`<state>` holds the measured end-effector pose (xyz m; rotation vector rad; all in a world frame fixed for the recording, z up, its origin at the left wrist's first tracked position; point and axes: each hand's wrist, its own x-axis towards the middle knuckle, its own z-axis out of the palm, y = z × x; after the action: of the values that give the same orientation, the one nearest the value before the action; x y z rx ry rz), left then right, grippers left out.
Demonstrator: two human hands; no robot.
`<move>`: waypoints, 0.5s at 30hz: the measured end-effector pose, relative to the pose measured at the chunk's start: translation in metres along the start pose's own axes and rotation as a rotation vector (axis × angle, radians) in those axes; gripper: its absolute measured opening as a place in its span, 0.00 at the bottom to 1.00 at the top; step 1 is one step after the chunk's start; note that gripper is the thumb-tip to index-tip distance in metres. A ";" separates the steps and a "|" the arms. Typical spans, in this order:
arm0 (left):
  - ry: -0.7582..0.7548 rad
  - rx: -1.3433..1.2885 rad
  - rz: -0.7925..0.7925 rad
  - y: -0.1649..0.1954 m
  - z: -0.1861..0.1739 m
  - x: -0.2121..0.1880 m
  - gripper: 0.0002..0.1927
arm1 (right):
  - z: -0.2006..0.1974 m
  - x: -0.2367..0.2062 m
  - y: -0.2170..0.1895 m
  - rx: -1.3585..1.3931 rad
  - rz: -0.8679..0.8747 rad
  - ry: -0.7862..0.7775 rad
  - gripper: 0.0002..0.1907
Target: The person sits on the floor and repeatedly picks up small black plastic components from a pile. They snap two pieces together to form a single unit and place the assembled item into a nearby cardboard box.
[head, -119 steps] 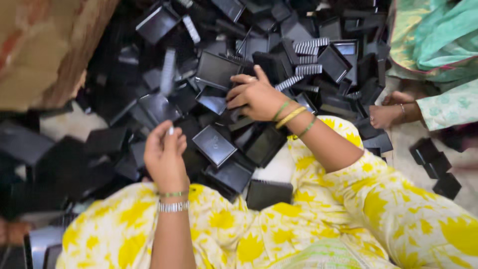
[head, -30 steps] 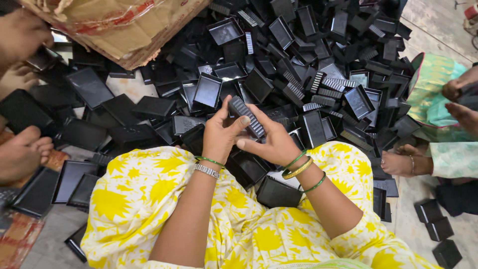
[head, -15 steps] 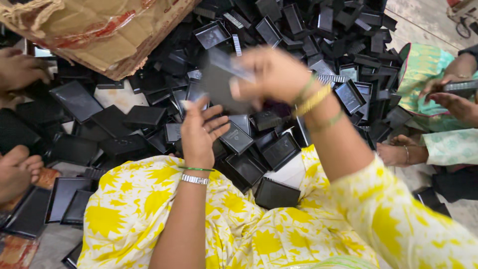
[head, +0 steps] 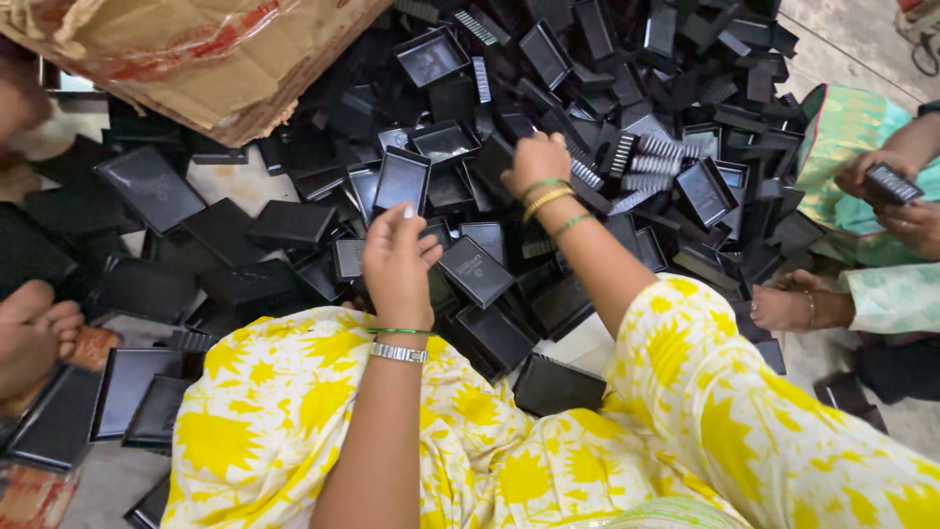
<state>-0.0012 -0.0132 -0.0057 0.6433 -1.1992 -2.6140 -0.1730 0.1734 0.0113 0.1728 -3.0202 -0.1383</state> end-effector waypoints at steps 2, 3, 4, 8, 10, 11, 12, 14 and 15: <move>-0.020 0.020 0.006 -0.009 0.001 0.001 0.17 | 0.001 -0.022 0.002 0.224 -0.016 0.112 0.16; -0.031 0.030 0.011 -0.012 0.003 0.001 0.17 | -0.007 -0.033 -0.001 0.336 -0.025 0.169 0.14; -0.042 0.088 0.028 -0.014 0.005 0.000 0.19 | -0.017 -0.046 -0.007 0.599 -0.028 0.160 0.13; -0.077 0.292 0.209 -0.006 0.012 -0.009 0.20 | -0.059 -0.082 -0.035 1.457 -0.403 -0.420 0.11; -0.041 0.207 0.165 0.006 0.014 -0.014 0.19 | -0.059 -0.077 -0.044 1.555 -0.516 -0.745 0.09; 0.006 0.080 0.046 0.013 0.014 -0.014 0.18 | -0.052 -0.069 -0.046 1.593 -0.411 -0.611 0.09; 0.055 -0.048 -0.071 0.020 0.014 -0.015 0.18 | -0.040 -0.055 -0.048 1.621 -0.306 -0.478 0.10; 0.093 -0.078 -0.081 0.030 0.017 -0.017 0.16 | -0.010 -0.021 -0.049 1.243 -0.398 -0.056 0.09; 0.111 -0.092 -0.085 0.034 0.019 -0.018 0.15 | 0.006 -0.004 -0.048 0.823 -0.558 0.216 0.08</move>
<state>0.0063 -0.0163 0.0363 0.8263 -1.0344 -2.6451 -0.1643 0.1268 0.0002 1.0033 -2.5349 1.0035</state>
